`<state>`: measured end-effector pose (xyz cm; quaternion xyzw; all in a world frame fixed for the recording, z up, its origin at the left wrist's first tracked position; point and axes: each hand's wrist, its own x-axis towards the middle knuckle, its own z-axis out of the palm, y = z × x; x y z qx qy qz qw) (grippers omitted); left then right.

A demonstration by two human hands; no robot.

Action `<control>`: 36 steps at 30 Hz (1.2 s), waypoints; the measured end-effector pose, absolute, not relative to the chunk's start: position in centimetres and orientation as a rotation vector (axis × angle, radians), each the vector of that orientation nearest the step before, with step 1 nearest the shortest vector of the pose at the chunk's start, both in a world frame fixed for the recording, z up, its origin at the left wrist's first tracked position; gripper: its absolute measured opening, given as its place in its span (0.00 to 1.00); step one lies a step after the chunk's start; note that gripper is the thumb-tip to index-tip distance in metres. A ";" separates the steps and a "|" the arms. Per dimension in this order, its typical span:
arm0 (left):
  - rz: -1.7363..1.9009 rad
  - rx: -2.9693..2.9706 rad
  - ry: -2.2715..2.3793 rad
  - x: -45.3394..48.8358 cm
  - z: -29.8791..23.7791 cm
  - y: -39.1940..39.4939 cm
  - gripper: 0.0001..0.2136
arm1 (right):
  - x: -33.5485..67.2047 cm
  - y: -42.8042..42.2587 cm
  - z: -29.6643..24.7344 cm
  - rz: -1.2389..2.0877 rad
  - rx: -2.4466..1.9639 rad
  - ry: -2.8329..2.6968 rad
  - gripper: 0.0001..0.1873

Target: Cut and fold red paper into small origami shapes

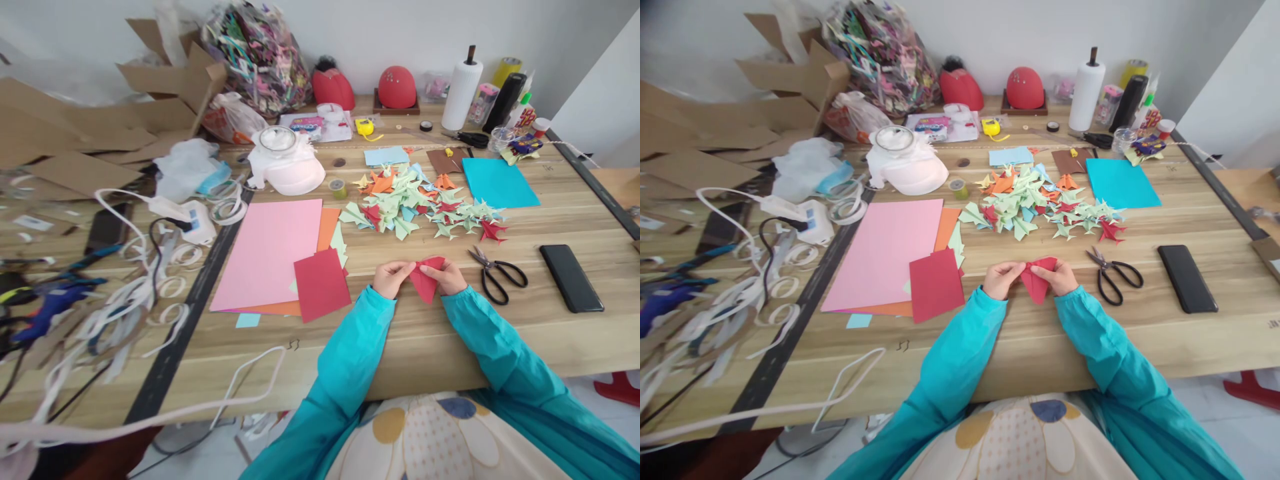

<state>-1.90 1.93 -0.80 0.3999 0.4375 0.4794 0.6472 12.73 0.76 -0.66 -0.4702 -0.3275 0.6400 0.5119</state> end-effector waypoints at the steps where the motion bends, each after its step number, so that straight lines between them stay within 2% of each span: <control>1: 1.088 0.851 0.972 -1.9 -0.9 1.9 0.18 | 12.7 0.7 -0.5 1.547 -1.125 -0.758 0.14; 5: 1.103 0.741 0.939 -1.9 -0.8 2.0 0.19 | 12.6 0.7 -0.1 1.563 -1.104 -0.707 0.14; 16: 1.105 0.934 1.024 -1.9 0.0 1.7 0.14 | 12.6 0.8 -0.1 1.568 -1.107 -0.740 0.14; 36: 1.112 1.108 1.103 -2.1 -0.2 1.8 0.13 | 12.7 0.7 -0.6 1.516 -1.174 -0.823 0.15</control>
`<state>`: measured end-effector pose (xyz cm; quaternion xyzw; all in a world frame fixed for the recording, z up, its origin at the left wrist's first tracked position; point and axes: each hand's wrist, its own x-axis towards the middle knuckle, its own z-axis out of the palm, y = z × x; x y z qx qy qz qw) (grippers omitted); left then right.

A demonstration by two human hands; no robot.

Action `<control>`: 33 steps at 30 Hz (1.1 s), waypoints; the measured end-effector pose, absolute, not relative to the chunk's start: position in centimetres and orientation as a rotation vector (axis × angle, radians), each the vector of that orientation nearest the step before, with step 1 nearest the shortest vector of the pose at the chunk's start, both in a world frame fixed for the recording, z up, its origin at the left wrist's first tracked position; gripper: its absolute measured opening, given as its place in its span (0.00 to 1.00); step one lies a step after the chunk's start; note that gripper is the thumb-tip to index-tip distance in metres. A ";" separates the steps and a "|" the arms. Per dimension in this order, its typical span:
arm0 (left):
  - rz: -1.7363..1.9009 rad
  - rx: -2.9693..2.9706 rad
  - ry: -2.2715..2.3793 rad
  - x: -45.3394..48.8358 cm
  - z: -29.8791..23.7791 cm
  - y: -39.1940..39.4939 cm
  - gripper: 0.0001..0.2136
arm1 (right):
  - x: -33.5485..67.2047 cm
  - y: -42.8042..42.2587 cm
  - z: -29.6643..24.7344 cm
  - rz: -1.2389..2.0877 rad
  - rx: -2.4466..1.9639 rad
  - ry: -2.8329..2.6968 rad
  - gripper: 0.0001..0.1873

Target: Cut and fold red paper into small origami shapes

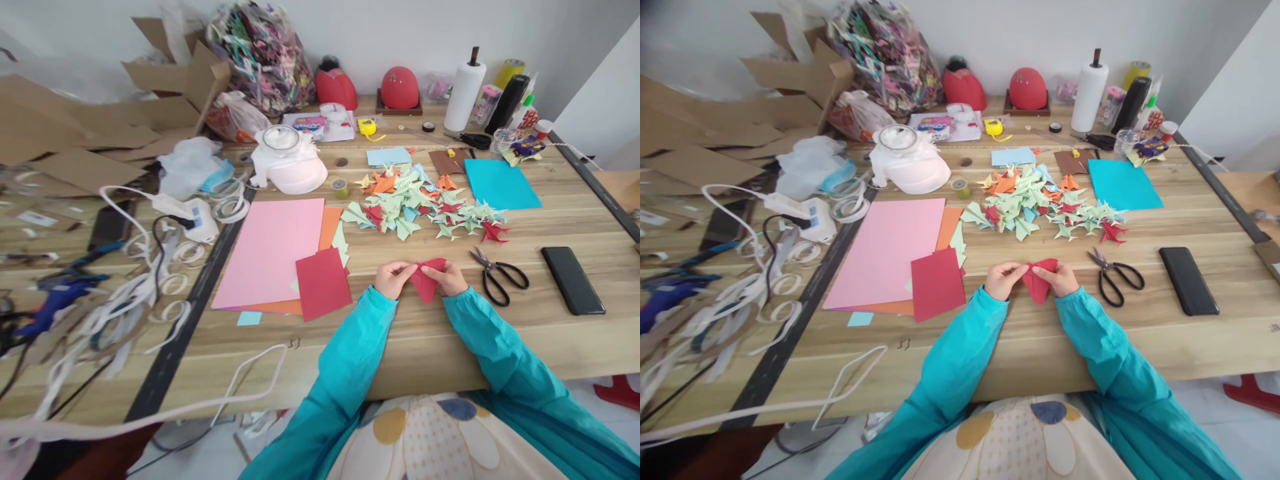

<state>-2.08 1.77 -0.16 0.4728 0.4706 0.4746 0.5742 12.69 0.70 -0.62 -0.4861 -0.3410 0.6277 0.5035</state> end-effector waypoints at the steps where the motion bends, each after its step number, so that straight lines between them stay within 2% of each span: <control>1: 1.114 1.110 1.104 -2.1 -0.2 1.8 0.13 | 12.7 0.7 -0.7 1.521 -1.169 -0.819 0.15; 10: 1.126 1.157 1.122 -2.0 -0.4 1.7 0.13 | 12.9 0.7 -1.6 1.500 -1.146 -0.884 0.11; 25: 1.140 1.059 1.090 -1.8 -0.4 1.8 0.12 | 12.8 0.6 -1.2 1.470 -1.220 -0.959 0.16; 33: 1.123 1.015 1.086 -1.9 -0.4 1.9 0.12 | 13.1 0.7 -1.4 1.445 -1.177 -1.037 0.14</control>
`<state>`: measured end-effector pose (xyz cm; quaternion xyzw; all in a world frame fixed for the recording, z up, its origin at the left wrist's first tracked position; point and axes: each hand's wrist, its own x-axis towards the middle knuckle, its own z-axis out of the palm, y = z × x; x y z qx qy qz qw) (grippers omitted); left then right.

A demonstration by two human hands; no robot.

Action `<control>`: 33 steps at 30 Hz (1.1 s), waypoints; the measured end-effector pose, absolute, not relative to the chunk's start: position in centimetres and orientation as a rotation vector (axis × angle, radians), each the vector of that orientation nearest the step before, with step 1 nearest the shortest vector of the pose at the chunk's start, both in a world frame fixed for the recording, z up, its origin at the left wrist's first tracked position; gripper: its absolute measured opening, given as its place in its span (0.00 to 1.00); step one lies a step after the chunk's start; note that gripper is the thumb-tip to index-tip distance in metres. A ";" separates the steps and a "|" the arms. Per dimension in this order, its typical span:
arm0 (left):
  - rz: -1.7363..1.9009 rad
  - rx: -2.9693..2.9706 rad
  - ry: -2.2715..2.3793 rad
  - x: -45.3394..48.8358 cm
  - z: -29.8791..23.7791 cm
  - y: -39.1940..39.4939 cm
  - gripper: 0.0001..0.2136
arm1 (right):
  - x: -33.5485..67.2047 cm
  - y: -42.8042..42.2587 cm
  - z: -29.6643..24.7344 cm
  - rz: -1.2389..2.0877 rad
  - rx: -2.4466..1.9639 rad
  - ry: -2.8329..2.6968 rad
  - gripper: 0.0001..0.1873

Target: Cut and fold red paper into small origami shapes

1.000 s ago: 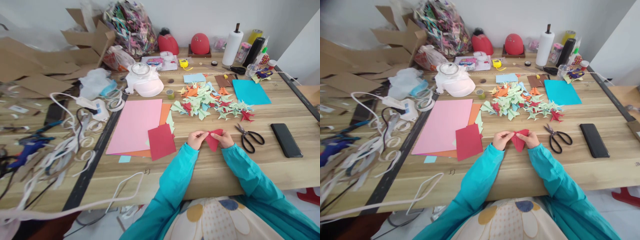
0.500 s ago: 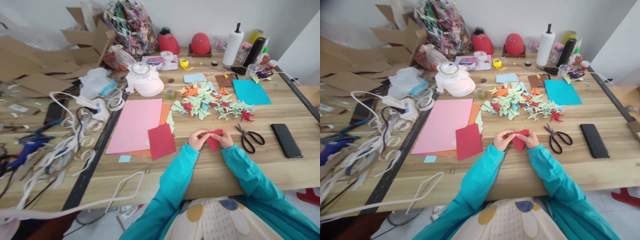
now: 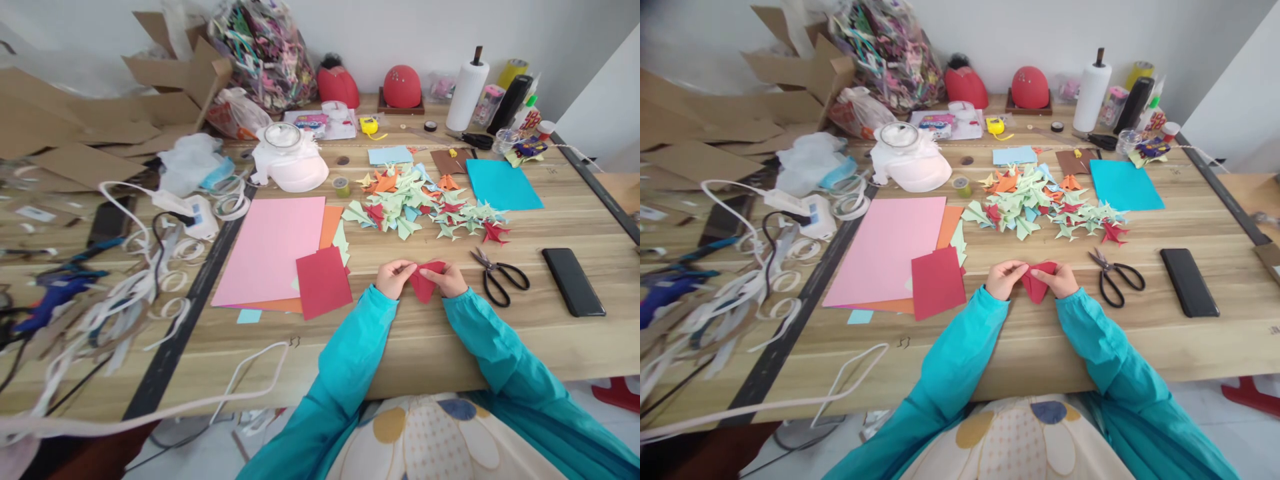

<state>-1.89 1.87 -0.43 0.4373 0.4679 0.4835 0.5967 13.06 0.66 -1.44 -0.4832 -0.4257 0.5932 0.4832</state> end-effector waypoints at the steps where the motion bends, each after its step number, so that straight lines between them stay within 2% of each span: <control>1: 1.122 1.012 1.084 -1.9 -0.4 1.9 0.12 | 13.1 0.7 -1.4 1.435 -1.177 -1.052 0.13; 12: 1.124 1.044 1.074 -1.8 -0.3 1.7 0.13 | 12.9 0.6 -1.0 1.354 -1.250 -1.112 0.14; 19: 1.080 0.713 0.947 -1.7 -1.4 2.0 0.22 | 13.0 0.7 -1.2 1.374 -1.268 -1.035 0.14; 33: 1.102 1.065 1.085 -2.1 -0.1 1.9 0.16 | 13.0 0.8 -1.4 1.426 -1.247 -0.911 0.15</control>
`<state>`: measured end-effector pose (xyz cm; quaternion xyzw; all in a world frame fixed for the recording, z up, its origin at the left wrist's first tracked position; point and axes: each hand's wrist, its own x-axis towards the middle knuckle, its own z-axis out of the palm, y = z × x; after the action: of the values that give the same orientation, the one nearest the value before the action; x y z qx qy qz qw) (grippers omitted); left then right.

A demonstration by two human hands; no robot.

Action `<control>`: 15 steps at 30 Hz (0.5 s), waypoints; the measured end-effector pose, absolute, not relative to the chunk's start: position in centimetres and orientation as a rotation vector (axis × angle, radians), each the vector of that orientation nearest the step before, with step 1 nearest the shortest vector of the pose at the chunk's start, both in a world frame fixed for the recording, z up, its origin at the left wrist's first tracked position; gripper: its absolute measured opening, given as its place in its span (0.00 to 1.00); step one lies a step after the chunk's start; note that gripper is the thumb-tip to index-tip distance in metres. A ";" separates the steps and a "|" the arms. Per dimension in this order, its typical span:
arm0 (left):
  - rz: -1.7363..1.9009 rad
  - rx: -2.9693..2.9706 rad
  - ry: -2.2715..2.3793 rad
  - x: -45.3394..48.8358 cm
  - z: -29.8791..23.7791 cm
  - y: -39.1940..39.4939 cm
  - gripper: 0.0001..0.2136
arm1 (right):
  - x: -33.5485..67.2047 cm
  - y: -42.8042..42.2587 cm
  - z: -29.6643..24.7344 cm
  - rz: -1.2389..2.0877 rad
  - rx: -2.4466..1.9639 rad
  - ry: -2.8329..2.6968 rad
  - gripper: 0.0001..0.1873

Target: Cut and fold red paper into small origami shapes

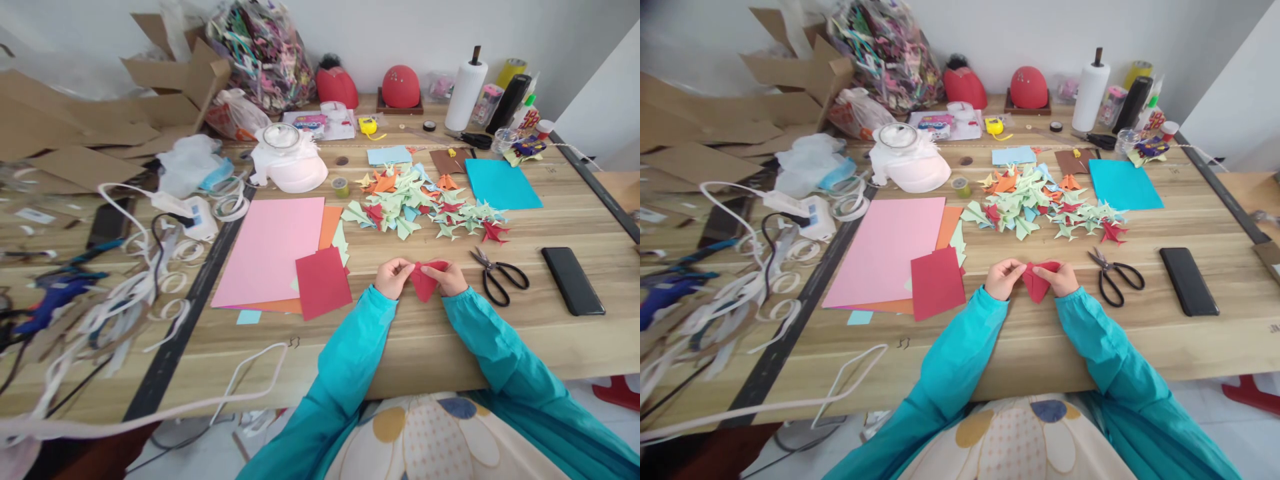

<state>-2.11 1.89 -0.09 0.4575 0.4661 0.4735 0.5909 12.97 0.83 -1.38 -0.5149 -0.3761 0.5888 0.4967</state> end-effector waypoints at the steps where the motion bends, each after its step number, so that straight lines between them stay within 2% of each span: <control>1: 1.101 1.065 1.086 -2.1 -0.1 1.9 0.16 | 13.0 0.8 -1.4 1.424 -1.251 -0.909 0.15; 9: 1.066 0.787 0.983 -1.9 -0.7 1.9 0.20 | 12.8 0.8 -0.8 1.449 -1.228 -0.800 0.14; 15: 1.087 0.991 1.064 -2.0 0.1 1.7 0.16 | 12.5 0.7 -0.1 1.484 -1.221 -0.716 0.15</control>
<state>-2.01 1.73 0.08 0.4301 0.4619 0.4720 0.6154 12.48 0.73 -0.09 -0.5089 -0.2986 0.6186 0.5188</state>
